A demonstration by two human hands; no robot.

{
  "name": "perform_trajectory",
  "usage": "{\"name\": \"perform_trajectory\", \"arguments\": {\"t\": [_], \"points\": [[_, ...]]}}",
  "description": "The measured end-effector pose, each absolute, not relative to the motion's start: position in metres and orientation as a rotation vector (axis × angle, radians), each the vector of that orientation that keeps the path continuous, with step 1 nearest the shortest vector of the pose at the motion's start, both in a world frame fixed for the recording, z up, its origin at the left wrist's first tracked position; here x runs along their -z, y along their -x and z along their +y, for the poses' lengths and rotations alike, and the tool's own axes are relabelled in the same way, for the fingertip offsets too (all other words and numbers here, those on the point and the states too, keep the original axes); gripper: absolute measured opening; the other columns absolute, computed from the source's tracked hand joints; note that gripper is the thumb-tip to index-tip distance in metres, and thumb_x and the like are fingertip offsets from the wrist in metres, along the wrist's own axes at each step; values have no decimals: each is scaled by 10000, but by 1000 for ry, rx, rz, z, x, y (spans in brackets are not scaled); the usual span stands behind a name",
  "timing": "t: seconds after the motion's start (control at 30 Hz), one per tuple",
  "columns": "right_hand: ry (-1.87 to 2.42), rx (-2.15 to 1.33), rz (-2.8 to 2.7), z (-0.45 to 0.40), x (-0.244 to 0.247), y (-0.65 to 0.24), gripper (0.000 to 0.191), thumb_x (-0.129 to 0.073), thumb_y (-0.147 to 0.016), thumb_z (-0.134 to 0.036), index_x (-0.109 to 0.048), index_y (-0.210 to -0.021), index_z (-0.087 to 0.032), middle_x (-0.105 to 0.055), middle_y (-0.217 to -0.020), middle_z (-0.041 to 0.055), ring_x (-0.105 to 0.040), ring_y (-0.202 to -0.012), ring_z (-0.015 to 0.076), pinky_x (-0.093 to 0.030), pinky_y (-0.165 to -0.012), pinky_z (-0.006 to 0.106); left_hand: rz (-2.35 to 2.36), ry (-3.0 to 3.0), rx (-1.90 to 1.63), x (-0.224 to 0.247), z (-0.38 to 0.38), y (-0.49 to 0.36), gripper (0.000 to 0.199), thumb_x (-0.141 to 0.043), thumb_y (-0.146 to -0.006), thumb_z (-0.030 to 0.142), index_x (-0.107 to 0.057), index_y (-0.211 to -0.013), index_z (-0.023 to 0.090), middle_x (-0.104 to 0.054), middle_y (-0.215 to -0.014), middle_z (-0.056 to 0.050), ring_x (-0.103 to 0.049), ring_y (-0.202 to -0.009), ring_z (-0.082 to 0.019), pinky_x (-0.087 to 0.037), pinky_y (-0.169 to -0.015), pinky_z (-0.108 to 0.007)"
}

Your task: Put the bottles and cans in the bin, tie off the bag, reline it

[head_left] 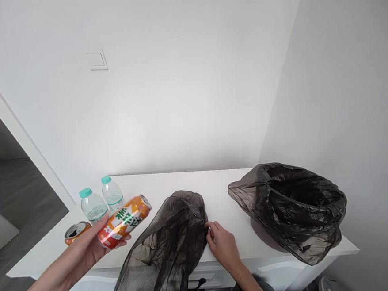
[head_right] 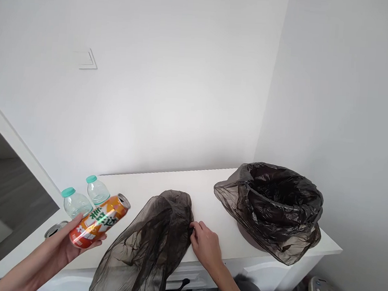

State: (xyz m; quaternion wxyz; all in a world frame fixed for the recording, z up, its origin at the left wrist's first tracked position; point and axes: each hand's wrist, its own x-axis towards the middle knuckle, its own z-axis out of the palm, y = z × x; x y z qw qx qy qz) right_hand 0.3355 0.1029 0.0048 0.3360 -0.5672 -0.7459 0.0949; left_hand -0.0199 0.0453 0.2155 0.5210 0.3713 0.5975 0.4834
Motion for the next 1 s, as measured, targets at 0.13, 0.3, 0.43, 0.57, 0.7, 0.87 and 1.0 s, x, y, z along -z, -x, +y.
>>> {"name": "perform_trajectory", "arguments": {"t": [0.13,0.3,0.43,0.57,0.7,0.87,1.0], "points": [[1480,-252,-1942,103,-3,-335,290,-403,-966,-164,-648,-1095,-251,-673,-903,4,-619,-676,157,-342,-569,262,1216,-647,-1236,-193,38,23,850,-746,-739,639,-565,-1444,199,-726,-1268,-187,-680,-1193,-409,-566,-1005,-560],[1483,-274,-1926,103,-5,-335,294,-413,-950,-160,-660,-1080,-253,-682,-904,9,-633,-703,158,-355,-586,257,1141,-668,-1297,-157,26,7,811,-798,-690,607,-618,-1374,210,-706,-1322,-157,-585,-1330,-407,-527,-1075,-564],[1479,-287,-1917,102,-7,-336,293,-422,-940,-153,-663,-1074,-252,-678,-886,3,-636,-707,158,-367,-599,258,1464,-974,-1270,-142,43,7,691,-865,-657,541,-672,-1221,192,-736,-1269,-141,-630,-1282,-370,-523,-1090,-486],[1471,-278,-1913,101,-8,-336,281,-411,-951,-162,-658,-1057,-246,-667,-866,-3,-625,-674,154,-368,-590,259,1893,-1302,-1288,-123,72,22,813,-867,-573,614,-591,-1209,187,-769,-1101,-135,-725,-1059,-369,-570,-942,-503],[1456,-274,-1903,102,-8,-337,280,-425,-939,-153,-660,-1054,-252,-674,-873,-6,-624,-658,149,-367,-585,254,2164,-1373,-1322,-98,90,33,780,-832,-538,653,-523,-1088,194,-727,-1009,-121,-720,-916,-365,-581,-811,-510],[1473,-291,-1904,102,-8,-338,279,-421,-943,-149,-654,-1059,-251,-674,-886,-2,-636,-696,160,-379,-620,260,2199,-1460,-1381,-85,96,33,718,-806,-583,633,-468,-1068,226,-676,-1080,-107,-694,-985,-362,-580,-838,-526],[1473,-296,-1906,101,-10,-338,273,-429,-942,-138,-650,-1055,-252,-672,-882,-4,-637,-707,162,-377,-632,256,2235,-1403,-1403,-80,99,30,792,-795,-564,674,-452,-1104,208,-666,-1140,-139,-710,-996,-348,-603,-832,-472]]}}
